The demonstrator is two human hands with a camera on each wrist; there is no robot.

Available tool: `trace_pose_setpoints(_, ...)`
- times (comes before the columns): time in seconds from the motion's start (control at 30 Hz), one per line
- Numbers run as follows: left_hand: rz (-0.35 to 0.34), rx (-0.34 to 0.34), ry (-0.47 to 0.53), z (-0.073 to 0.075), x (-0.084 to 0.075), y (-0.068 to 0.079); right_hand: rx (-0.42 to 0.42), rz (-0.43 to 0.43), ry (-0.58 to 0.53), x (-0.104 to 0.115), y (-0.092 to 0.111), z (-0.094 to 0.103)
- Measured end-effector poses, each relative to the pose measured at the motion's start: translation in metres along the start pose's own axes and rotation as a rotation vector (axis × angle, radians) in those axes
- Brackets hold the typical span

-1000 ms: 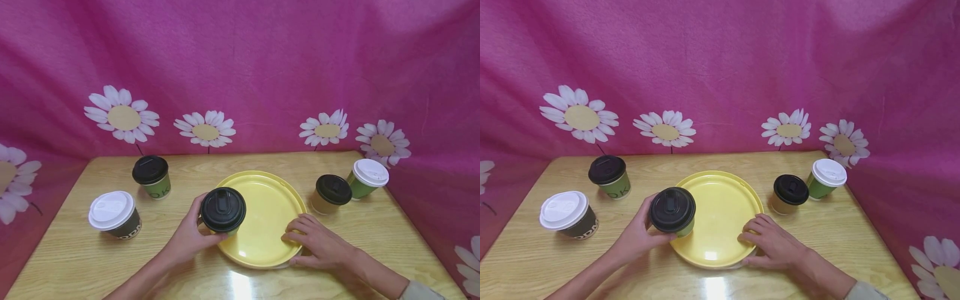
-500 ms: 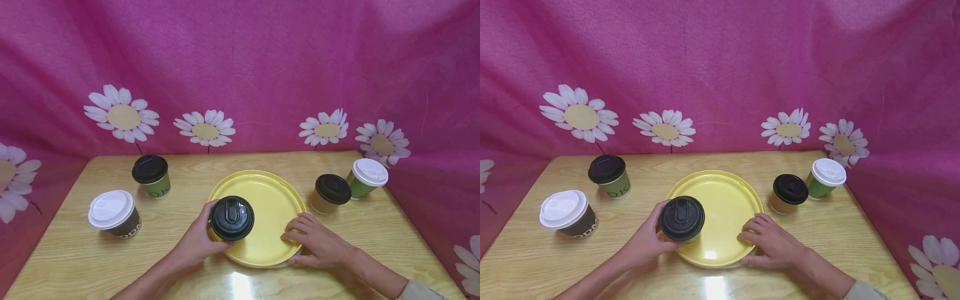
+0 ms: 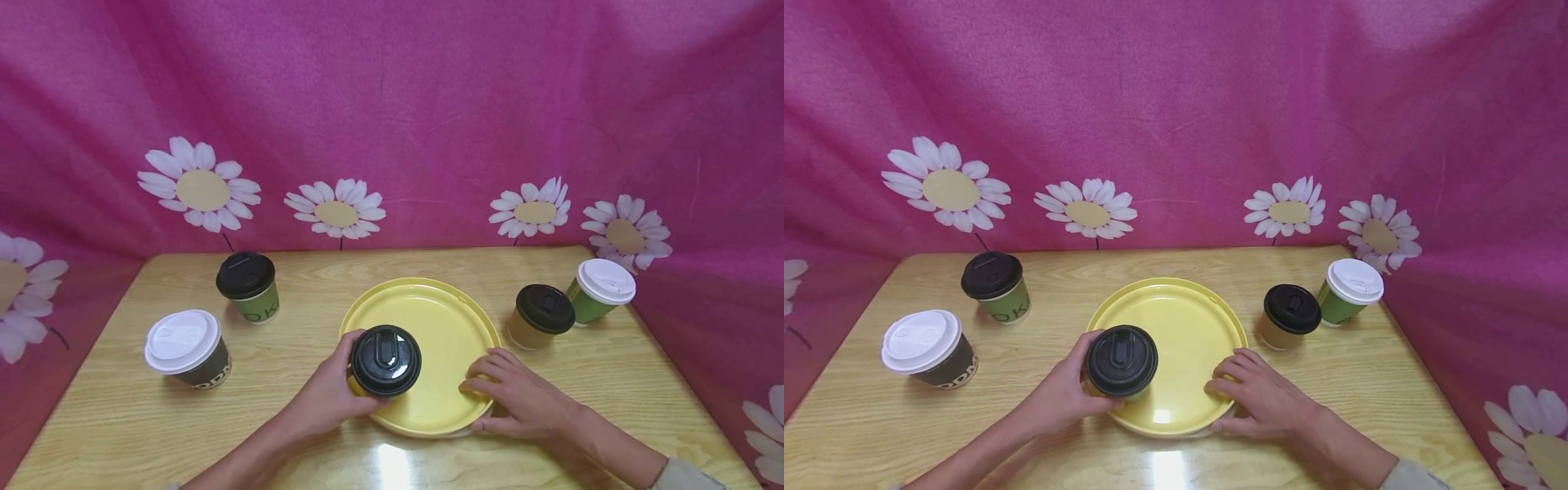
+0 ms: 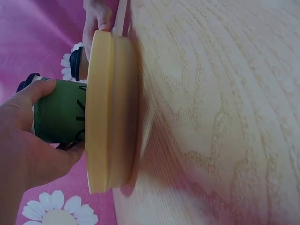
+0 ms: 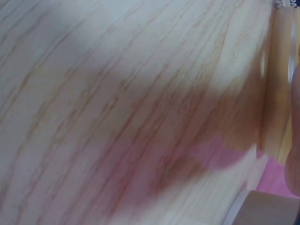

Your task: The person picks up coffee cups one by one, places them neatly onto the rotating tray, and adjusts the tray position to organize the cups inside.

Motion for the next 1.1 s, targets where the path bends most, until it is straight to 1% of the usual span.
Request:
trace_pose_setpoints(0.17, 0.007, 0.022, -0.046, 0.0001, -0.0016, 0.0011, -0.006, 0.007, 0.001, -0.0003, 0.0001, -0.0003)
trace_pose_setpoints(0.43, 0.028, 0.042, -0.05, 0.0001, -0.0002, -0.0019, -0.006, 0.001, 0.003, -0.0002, 0.0001, 0.0)
trace_pose_setpoints(0.8, 0.018, 0.04, -0.065, -0.0015, 0.002, -0.0032, 0.005, -0.005, 0.003, 0.0001, 0.0, -0.0013)
trace_pose_setpoints(1.0, 0.021, 0.034, -0.098, -0.0001, 0.0003, -0.0005, -0.001, 0.0, 0.001, -0.0002, 0.0, -0.0014)
trace_pose_setpoints(1.1, 0.01, 0.032, -0.14, 0.0004, -0.002, 0.0013, -0.002, 0.0, 0.0, -0.0001, -0.0003, -0.0008)
Point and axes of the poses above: each hand's wrist, its own y-axis away from the middle knuckle, its own z-axis out of the back of the hand, x = y × z, the point moved 1 cm from there along -y, towards the middle knuckle, and after that the axes turned 5 degrees about -z, right-handed, at the moved point
